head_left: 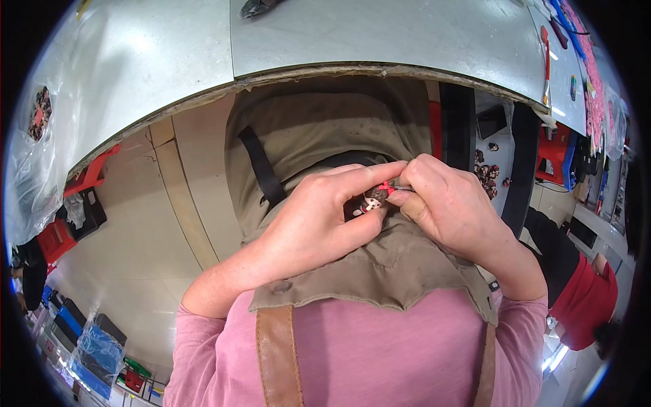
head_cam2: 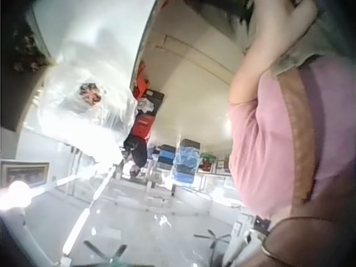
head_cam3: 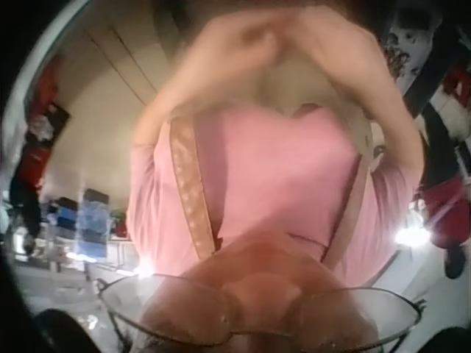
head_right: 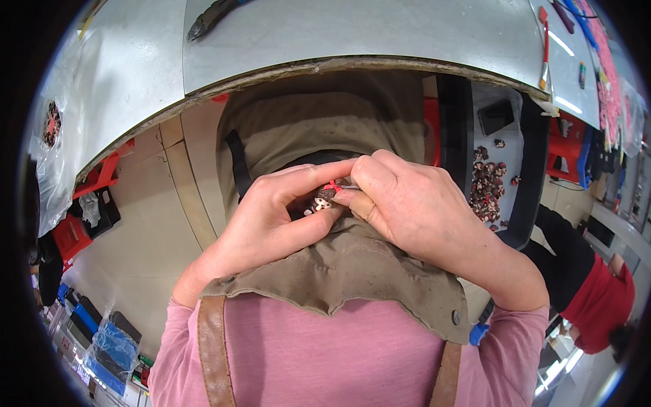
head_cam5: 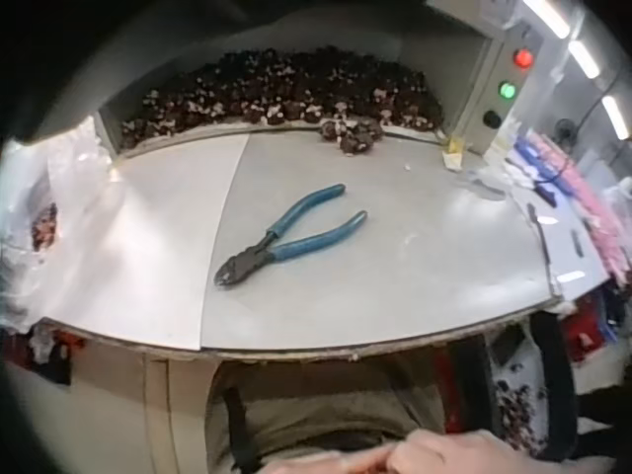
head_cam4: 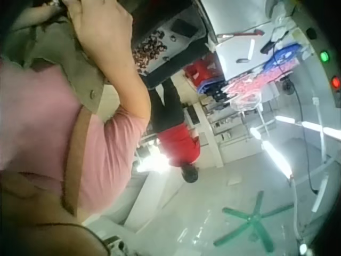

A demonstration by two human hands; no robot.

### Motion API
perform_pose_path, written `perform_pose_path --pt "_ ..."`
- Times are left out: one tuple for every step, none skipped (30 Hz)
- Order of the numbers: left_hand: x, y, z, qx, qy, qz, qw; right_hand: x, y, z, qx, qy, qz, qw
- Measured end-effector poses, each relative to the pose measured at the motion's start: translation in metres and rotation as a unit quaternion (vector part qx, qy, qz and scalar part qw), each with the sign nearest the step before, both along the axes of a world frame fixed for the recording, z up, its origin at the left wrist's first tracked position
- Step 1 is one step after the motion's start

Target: The person trims and details small figurines using a handheld tool, retrieves figurines from a compartment, and places them into a tray.

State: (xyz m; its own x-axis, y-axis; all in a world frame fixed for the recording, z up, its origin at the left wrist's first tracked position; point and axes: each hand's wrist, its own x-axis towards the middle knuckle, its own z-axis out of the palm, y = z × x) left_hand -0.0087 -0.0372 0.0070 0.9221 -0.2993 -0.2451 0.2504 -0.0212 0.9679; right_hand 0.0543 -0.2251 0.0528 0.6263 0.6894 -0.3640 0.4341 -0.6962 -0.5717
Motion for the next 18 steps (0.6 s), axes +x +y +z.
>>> perform_pose_path --pt "0.0001 -0.0001 0.0005 -0.003 0.005 -0.001 1.0 -0.0004 -0.0004 0.0 -0.001 0.0 -0.001 1.0" --pt "0.0002 0.0 0.0006 -0.003 0.005 -0.002 1.0 -0.0009 -0.001 -0.0004 0.001 -0.009 0.004 1.0" --pt "0.0002 0.0001 0.0007 -0.001 -0.001 -0.005 1.0 -0.0013 -0.0016 -0.0004 0.002 -0.018 0.01 1.0" --pt "0.0004 0.0004 0.0 0.002 -0.006 -0.008 1.0 -0.0009 -0.0019 -0.001 0.002 -0.017 0.009 1.0" --pt "0.0001 0.0003 -0.0012 0.002 -0.006 -0.009 1.0 -0.0005 -0.0021 -0.0015 -0.007 -0.014 0.016 1.0" --pt "-0.0004 0.0001 -0.0028 -0.004 0.002 -0.009 1.0 -0.0001 -0.0022 -0.0019 -0.017 -0.012 0.024 1.0" --pt "-0.0009 0.0 -0.0032 -0.009 0.009 -0.009 1.0 0.0006 -0.0019 -0.0014 -0.016 -0.011 0.024 1.0" --pt "-0.001 0.0003 -0.0028 -0.008 0.009 -0.009 1.0 0.0015 -0.0014 -0.0007 -0.018 -0.017 0.033 0.999" --pt "-0.001 0.0007 -0.0024 -0.009 0.013 -0.008 1.0 0.002 -0.0011 -0.0003 -0.019 -0.022 0.042 0.999" --pt "-0.001 0.0007 -0.002 -0.01 0.016 -0.008 1.0 0.0016 -0.0012 -0.0001 -0.02 -0.022 0.042 0.999" --pt "-0.0012 0.0006 -0.0019 -0.01 0.016 -0.008 1.0 0.001 -0.0014 -0.0001 -0.022 -0.029 0.044 0.998" --pt "-0.0013 0.0004 -0.0018 -0.015 0.02 -0.006 1.0 0.0005 -0.0015 0.0001 -0.025 -0.035 0.045 0.998" --pt "-0.0015 0.0001 -0.0019 -0.02 0.025 -0.003 0.999 0.0003 -0.0012 0.0004 -0.025 -0.035 0.045 0.998" --pt "-0.0014 0.0001 -0.0018 -0.02 0.025 -0.003 0.999 0.0002 -0.0006 0.0007 -0.017 -0.044 0.037 0.998" --pt "-0.001 0.0003 -0.0015 -0.016 0.023 -0.003 1.0 0.0 -0.0001 0.0009 -0.009 -0.054 0.03 0.998" --pt "-0.0008 0.0005 -0.0013 -0.013 0.022 -0.004 1.0 -0.0006 -0.0002 0.0005 -0.009 -0.054 0.03 0.998" --pt "-0.0009 0.0004 -0.0016 -0.013 0.022 -0.004 1.0 -0.0013 -0.0003 -0.0004 -0.008 -0.051 0.024 0.998" --pt "-0.0011 0.0002 -0.0021 -0.016 0.02 -0.003 1.0 -0.0017 -0.0003 -0.0009 -0.006 -0.049 0.018 0.999"
